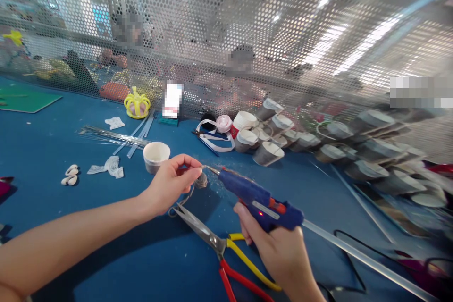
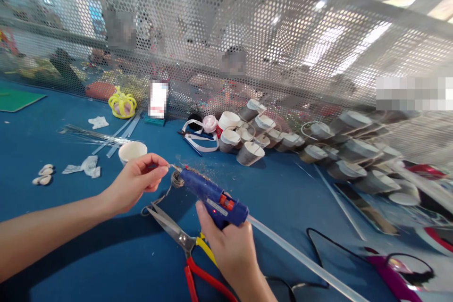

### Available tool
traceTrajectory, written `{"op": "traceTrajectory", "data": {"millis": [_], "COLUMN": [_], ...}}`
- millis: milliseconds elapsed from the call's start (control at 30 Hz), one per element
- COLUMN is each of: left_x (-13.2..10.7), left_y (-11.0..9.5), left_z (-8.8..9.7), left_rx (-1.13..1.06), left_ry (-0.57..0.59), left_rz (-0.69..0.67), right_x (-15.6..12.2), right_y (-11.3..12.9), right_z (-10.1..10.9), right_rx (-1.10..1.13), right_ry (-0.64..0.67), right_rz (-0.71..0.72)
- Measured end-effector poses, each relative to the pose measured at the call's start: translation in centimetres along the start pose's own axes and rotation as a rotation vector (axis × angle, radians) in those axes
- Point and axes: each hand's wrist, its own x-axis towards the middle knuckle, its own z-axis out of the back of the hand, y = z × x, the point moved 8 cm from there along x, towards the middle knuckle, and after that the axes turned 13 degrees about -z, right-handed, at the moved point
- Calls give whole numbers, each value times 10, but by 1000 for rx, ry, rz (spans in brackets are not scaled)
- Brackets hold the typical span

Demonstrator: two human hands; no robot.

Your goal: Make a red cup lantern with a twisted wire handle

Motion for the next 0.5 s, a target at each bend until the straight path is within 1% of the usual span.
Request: {"op": "traceTrajectory", "data": {"millis": [100,200,367,500], "left_x": [0,0,0,0], "left_y": [-1,-1,-1,-2], "left_z": [-1,0,-1,0], "left_rx": [0,9,-9,7], "left_ry": [10,6,13,4], "left_rz": [-7,-9,-2,-13], "right_x": [0,2,1,2], "right_y": [1,-3,0,-9], "right_z": [0,1,2,3], "right_rx": [-3,-30,-27,-30], "right_ry": [3,5,4,0], "right_rz": [3,-30,6,-91]}}
